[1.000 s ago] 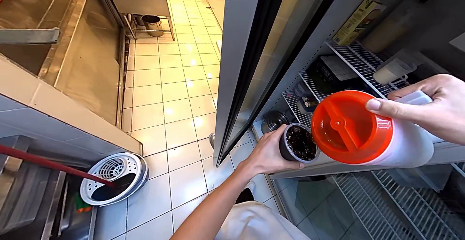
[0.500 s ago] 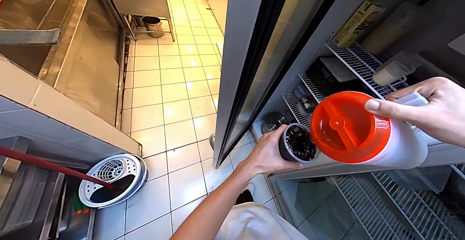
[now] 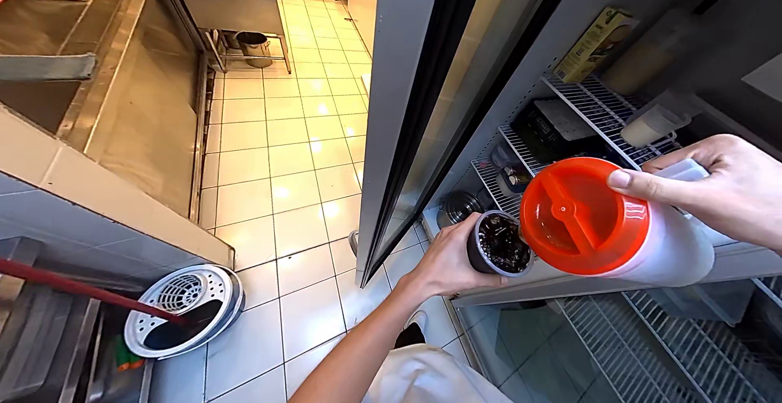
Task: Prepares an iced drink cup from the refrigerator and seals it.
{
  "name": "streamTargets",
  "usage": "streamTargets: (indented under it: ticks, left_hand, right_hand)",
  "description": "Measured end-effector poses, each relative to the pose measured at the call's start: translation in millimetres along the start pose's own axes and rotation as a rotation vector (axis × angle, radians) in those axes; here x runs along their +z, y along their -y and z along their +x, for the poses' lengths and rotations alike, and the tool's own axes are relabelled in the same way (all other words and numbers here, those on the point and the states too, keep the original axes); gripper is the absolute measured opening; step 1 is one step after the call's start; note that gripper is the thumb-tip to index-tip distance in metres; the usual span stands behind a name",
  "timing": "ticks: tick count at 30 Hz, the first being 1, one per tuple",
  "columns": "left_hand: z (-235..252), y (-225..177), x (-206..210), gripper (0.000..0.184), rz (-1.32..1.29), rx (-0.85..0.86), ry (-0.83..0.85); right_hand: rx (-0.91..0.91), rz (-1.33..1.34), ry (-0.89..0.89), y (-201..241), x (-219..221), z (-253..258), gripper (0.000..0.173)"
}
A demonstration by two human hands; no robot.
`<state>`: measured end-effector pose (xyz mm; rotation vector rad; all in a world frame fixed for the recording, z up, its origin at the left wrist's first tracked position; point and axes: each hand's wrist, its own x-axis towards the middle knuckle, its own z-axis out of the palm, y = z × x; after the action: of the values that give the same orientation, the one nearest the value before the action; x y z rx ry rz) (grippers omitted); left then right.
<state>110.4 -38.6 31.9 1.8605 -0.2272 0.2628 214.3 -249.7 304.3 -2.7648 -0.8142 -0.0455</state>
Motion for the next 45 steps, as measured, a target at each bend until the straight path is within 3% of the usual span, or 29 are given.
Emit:
streamTargets:
  ticks: [29, 45]
  left_hand:
    - [0, -1, 2, 0.091, 0.001, -0.006, 0.006]
    - [5, 0, -2, 0.091, -0.024, -0.025, -0.031]
  right_hand:
    - [0.002, 0.077, -0.024, -9, 4, 3, 0.056]
    - [0.197, 0.851, -0.159, -64, 44, -18, 0.043]
